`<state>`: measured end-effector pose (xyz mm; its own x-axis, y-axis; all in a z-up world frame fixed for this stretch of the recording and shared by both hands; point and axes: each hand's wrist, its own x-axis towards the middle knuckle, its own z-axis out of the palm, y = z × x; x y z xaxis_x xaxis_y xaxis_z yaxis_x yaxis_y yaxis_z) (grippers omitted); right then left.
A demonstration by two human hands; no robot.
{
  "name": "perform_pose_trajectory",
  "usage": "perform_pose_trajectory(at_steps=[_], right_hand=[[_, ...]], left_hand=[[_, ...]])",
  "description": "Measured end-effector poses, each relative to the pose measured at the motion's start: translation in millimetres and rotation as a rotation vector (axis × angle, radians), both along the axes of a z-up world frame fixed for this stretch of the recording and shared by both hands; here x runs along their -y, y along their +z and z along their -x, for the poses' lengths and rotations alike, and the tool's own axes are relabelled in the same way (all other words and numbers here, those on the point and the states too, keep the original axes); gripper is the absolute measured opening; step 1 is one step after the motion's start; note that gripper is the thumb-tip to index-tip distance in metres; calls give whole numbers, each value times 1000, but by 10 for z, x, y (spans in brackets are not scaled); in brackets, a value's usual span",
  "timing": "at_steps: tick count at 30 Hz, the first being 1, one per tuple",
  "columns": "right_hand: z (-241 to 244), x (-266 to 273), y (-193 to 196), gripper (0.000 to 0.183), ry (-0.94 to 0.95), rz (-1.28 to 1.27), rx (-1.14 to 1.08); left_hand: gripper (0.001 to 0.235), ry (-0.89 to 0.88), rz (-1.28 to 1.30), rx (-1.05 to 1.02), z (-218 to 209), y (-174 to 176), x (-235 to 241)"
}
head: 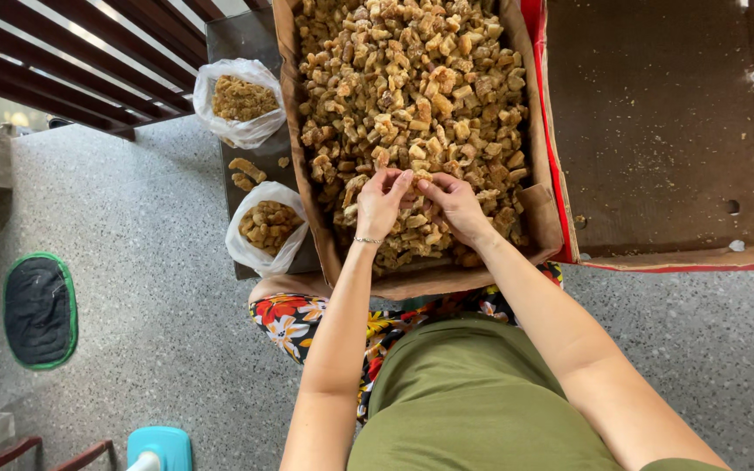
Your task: The person sits on the floor and sorts small, irregular food pieces from a large cardboard box into smaller plastic bags. They repeatedly pick up handfuls, separate pieces by hand, and place selected items into bags positioned beside the box.
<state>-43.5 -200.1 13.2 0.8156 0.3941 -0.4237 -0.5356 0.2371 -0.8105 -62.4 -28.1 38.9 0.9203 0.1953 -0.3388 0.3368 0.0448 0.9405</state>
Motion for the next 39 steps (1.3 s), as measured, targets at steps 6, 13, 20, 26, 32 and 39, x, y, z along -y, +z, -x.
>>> perform_pose_trajectory(at_steps=[6,13,20,26,32,39], right_hand=[[19,59,65,21,-34,-172,-156],[29,175,241,17,-76,-266,-304],[-11,202,52,25,26,-301,-155],[-21,165,120,36,26,-287,-139],[-64,112,99,35,88,-49,25],[-41,71,204,44,17,-23,24]], left_hand=[[33,40,351,-16,76,-153,-68],[35,45,664,31,137,-102,-109],[44,-241,-8,103,165,164,67],[40,-17,210,180,150,59,107],[40,-134,-759,578,156,87,0],[39,-122,-507,263,140,192,59]])
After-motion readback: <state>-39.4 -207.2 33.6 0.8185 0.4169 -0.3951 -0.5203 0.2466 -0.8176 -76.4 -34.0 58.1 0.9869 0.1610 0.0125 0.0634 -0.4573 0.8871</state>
